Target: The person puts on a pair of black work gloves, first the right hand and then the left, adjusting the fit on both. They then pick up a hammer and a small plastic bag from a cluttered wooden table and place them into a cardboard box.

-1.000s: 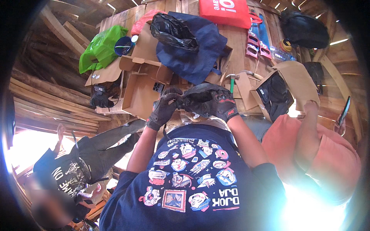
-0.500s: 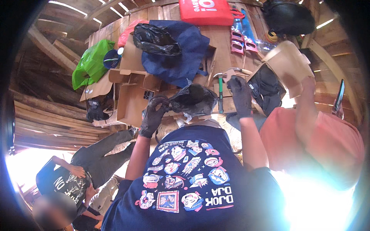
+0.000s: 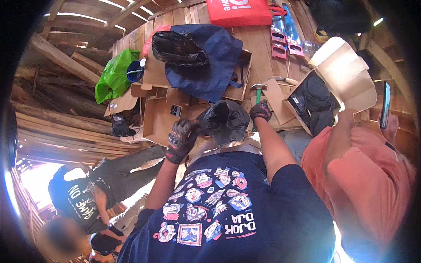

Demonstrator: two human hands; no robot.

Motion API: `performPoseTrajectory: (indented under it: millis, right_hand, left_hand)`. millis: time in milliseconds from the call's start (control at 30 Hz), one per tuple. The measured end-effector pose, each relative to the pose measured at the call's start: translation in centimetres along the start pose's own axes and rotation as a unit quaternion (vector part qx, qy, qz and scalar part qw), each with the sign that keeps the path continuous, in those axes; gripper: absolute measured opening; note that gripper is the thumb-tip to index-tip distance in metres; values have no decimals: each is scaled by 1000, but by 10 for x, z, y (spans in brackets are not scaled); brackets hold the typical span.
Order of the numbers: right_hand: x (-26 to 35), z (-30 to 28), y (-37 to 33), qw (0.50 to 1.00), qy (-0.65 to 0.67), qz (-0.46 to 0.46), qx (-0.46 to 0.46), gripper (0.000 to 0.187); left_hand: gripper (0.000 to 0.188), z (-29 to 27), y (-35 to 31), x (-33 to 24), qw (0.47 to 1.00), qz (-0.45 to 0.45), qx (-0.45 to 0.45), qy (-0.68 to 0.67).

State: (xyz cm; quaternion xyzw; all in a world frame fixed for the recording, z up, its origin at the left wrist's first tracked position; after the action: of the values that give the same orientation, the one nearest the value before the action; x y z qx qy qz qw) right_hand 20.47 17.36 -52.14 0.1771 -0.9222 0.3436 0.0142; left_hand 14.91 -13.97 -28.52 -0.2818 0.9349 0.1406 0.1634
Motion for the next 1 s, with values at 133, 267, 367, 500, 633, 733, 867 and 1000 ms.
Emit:
performPoseTrajectory:
  millis: [133,267,367,500,633,733,867,1000]
  right_hand:
    - [-11,6,13,997,67,17,-14,43]
    - [-25,-1,22,998,68,14,-12,43]
    - [-45,-20,-7,988,105,-56,-94,46]
    - [-98,-34,-79,974,223,-38,-35,43]
    - [-164,-16,-186,976,213,48,9,53]
    - [-252,64,-240,982,165,83,-37,50]
    - [-290,123,-318,819,470,327,26,33]
    - [-336,194,-372,704,573,420,-5,23]
  left_hand:
    - [31,21,-3,4,999,23,-20,-25]
    - [48,36,16,27,994,89,45,-44]
    - [81,47,35,33,980,182,77,-36]
    - [72,48,71,30,944,305,99,-79]
    - [78,58,91,46,926,355,125,-19]
    - [80,103,95,65,897,417,131,72]
    - [65,160,108,62,907,372,196,5]
    - [51,197,118,52,919,88,348,-164]
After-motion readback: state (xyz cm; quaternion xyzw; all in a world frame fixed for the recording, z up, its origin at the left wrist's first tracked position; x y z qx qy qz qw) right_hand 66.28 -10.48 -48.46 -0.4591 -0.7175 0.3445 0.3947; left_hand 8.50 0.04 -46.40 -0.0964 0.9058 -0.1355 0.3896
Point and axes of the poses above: each hand's wrist, its own y-axis towards the middle knuckle, its own z-axis out of the palm, x = y × z, the point moved 1 cm from there along y, towards the middle knuckle, and after that the axes turned 7 degrees about z, right-handed, at the moved point
